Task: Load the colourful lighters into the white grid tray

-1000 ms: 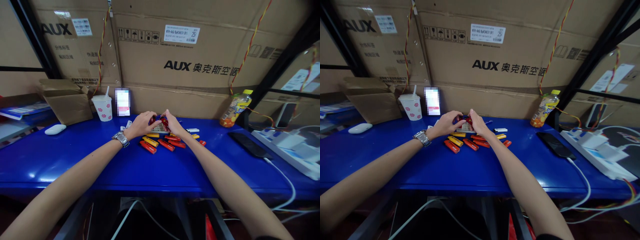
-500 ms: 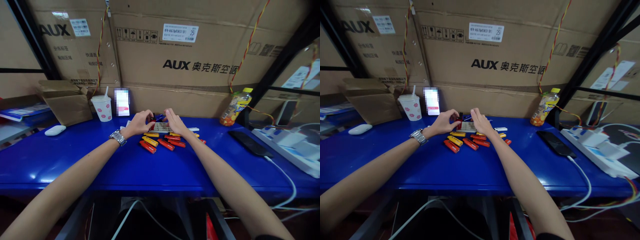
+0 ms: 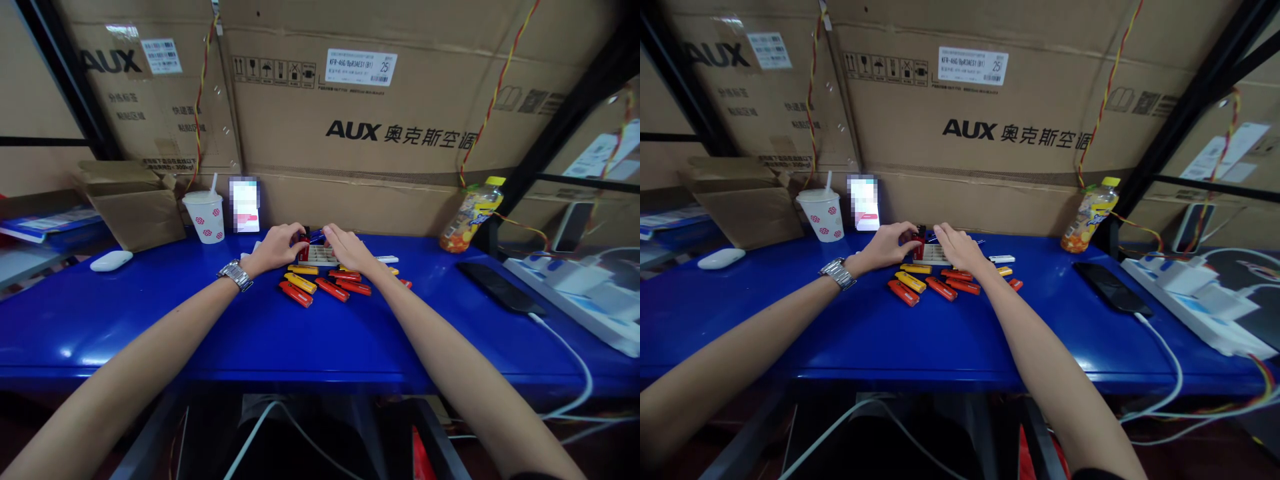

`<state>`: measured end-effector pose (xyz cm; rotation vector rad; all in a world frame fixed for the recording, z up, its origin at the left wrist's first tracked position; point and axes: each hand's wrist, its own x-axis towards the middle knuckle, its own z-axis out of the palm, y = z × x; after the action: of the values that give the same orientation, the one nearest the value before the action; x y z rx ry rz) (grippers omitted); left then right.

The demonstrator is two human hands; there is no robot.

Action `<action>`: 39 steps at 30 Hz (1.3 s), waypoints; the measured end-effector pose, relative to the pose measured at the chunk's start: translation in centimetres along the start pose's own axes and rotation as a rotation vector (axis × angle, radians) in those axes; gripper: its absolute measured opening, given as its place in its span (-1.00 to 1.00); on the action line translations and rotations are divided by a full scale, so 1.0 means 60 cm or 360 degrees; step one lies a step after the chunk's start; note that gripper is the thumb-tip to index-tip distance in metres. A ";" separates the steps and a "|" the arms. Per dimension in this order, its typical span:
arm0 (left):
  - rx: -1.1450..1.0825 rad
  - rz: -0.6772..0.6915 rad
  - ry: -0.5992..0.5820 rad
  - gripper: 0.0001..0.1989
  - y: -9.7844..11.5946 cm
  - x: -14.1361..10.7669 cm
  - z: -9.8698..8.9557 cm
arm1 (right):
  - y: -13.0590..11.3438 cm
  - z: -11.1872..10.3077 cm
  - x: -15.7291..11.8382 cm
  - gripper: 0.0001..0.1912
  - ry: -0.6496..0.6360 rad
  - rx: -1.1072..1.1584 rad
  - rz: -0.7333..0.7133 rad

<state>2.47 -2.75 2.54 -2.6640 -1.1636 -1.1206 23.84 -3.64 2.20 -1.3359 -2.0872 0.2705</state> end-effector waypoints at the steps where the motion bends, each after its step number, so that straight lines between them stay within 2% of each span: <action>1: 0.0007 0.0001 -0.0015 -0.86 -0.001 0.000 0.001 | -0.002 0.000 0.000 -0.49 -0.0027 -0.0045 -0.0016; 4: 0.0089 0.0073 -0.0036 -0.82 -0.002 -0.002 0.001 | -0.005 -0.006 0.004 -0.51 -0.0062 -0.0205 -0.0076; 7: 0.0205 0.0148 -0.0016 -0.72 0.002 -0.003 -0.005 | -0.004 -0.021 0.009 -0.66 -0.0141 -0.0328 -0.0101; 10: 0.0264 0.0000 0.0021 -0.72 0.005 -0.001 -0.019 | 0.002 -0.044 0.010 -0.88 -0.0381 -0.0400 -0.0056; 12: 0.0281 -0.0144 -0.0026 -0.80 0.002 0.000 -0.031 | 0.008 -0.058 0.008 -0.93 -0.0568 -0.0431 -0.0014; 14: 0.0312 -0.0236 -0.0207 -0.87 -0.003 0.000 -0.042 | 0.014 -0.069 0.006 -0.88 -0.0736 -0.0458 0.0057; 16: 0.0388 -0.0299 -0.0487 -0.88 -0.008 -0.002 -0.051 | 0.020 -0.074 0.005 -0.84 -0.0849 -0.0491 0.0159; 20: 0.0596 -0.0413 -0.0980 -0.78 -0.004 -0.004 -0.066 | 0.027 -0.075 0.010 -0.69 -0.0951 -0.0637 0.0306; 23: 0.0712 -0.0492 -0.1179 -0.66 0.008 -0.004 -0.073 | 0.025 -0.074 0.013 -0.67 -0.1021 -0.0707 0.0316; 25: 0.0752 -0.0524 -0.1239 -0.66 0.013 -0.004 -0.075 | 0.020 -0.075 0.012 -0.72 -0.1046 -0.0704 0.0277; 28: 0.0729 -0.0444 -0.1194 -0.67 0.011 -0.005 -0.072 | 0.016 -0.078 0.010 -0.86 -0.1002 -0.0575 0.0175; 31: 0.0681 -0.0307 -0.1040 -0.71 0.001 -0.002 -0.066 | 0.018 -0.073 0.012 -0.86 -0.0738 -0.0367 -0.0006; 34: 0.0589 -0.0169 -0.0819 -0.69 -0.007 0.004 -0.061 | 0.022 -0.060 0.016 -0.87 -0.0442 -0.0130 -0.0102; 37: 0.0390 -0.0062 -0.0545 -0.66 -0.015 0.007 -0.055 | 0.025 -0.044 0.018 -0.89 -0.0334 0.0171 -0.0073; 39: 0.0288 -0.0036 -0.0359 -0.65 -0.020 0.008 -0.052 | 0.027 -0.036 0.019 -0.85 -0.0190 0.0187 -0.0093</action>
<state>0.05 -2.50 4.84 -2.6930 -1.2623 -0.6911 26.02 -2.25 3.57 -1.2141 -2.1689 0.4508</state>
